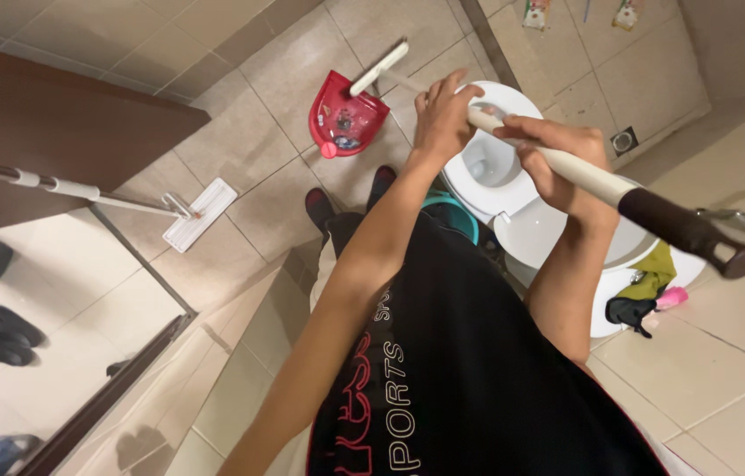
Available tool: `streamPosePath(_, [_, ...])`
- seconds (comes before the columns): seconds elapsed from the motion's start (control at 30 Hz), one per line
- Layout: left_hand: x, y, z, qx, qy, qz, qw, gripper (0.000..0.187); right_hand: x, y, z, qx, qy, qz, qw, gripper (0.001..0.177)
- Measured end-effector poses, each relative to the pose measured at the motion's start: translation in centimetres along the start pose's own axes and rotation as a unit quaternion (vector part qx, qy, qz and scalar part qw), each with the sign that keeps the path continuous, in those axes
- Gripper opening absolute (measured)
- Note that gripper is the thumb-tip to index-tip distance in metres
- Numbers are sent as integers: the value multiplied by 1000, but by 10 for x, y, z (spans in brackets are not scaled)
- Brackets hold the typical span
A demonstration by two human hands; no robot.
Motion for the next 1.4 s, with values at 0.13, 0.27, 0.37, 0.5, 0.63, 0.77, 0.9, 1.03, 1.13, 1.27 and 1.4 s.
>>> streamPosePath(0.13, [-20,-5,-13,-17,-28,44,998,41,20,-9,7,-43,-60,66,995,24])
streamPosePath(0.27, [-35,-5,-12,-36,24,90,995,40,2,-6,10,-53,-11,110,992,25])
streamPosePath(0.37, [-26,5,-9,-13,43,84,995,43,-11,13,4,-50,-51,66,995,23])
streamPosePath(0.5, [7,38,1,104,-7,36,994,51,-27,44,3,14,-44,59,997,27])
streamPosePath(0.63, [33,40,11,145,-59,21,987,61,-23,51,-2,47,-11,34,998,35])
streamPosePath(0.77, [42,33,26,151,-44,31,987,68,11,50,-1,74,-22,32,997,26])
streamPosePath(0.9, [53,27,36,182,-68,30,980,69,35,57,4,100,26,-8,995,47])
streamPosePath(1.03, [59,10,48,202,-84,-5,976,71,60,63,3,124,-43,-25,991,40])
streamPosePath(1.13, [59,0,60,262,-135,-31,955,71,66,62,9,119,-25,-18,992,24])
streamPosePath(1.27, [65,-9,72,314,-172,-95,929,70,76,65,11,120,-27,-23,992,34])
streamPosePath(1.4, [95,-3,80,328,-290,-114,892,59,79,69,12,119,10,-22,993,41])
Point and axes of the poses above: each hand's wrist, its own z-axis away from the middle knuckle, its own y-axis out of the palm, x = y × z, the point moved 9 cm from there along -z, towards the middle knuckle, and after that the axes turned 6 degrees about z, right-handed, at the moved point
